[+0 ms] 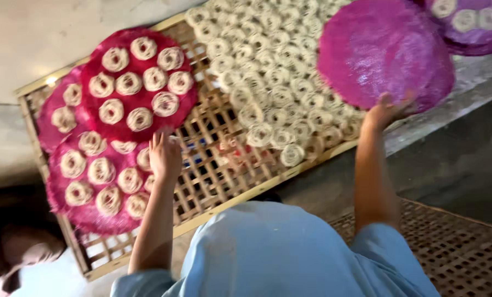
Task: The person picks coiled noodle nests one at a time from a bamboo tray and places them in rows onto pink fabric sheets on a slatted drying rack, occasionally repositioning the sheets. They briefly handle a large pot lid at a stove, then return to arranging the noodle nests on the rack.
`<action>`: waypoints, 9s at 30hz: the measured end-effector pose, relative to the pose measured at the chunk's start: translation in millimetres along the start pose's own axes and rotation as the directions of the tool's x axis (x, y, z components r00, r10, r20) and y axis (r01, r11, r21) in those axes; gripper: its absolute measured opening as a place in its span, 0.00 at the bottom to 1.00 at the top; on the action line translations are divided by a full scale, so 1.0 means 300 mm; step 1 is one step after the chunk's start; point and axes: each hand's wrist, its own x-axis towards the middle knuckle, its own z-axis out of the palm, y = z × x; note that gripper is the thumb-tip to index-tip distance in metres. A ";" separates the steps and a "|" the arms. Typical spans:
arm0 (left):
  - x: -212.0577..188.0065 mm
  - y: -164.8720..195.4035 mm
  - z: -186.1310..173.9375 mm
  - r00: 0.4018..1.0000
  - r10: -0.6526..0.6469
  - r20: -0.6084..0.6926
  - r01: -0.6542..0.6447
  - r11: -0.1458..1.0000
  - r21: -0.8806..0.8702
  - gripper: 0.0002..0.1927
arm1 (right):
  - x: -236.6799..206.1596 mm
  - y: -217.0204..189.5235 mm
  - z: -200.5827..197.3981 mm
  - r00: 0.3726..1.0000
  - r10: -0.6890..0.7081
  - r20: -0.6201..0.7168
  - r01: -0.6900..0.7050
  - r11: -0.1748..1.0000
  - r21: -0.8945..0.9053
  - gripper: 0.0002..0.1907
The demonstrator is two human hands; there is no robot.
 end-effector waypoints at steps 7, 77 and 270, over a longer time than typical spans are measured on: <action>0.172 -0.229 -0.001 0.983 0.060 0.173 -0.096 0.974 0.205 0.28 | -0.975 -0.215 0.112 0.836 -0.066 0.544 0.102 0.994 -0.037 0.18; -0.088 0.006 0.130 0.780 0.377 0.499 -0.352 0.924 -0.149 0.07 | -1.076 -0.382 0.038 0.740 -0.273 0.615 0.616 0.643 -0.456 0.21; -0.002 -0.019 -0.149 0.930 0.252 0.267 -0.125 0.901 -0.415 0.20 | -1.107 -0.500 0.786 0.305 0.613 0.729 -0.503 0.753 -0.424 0.12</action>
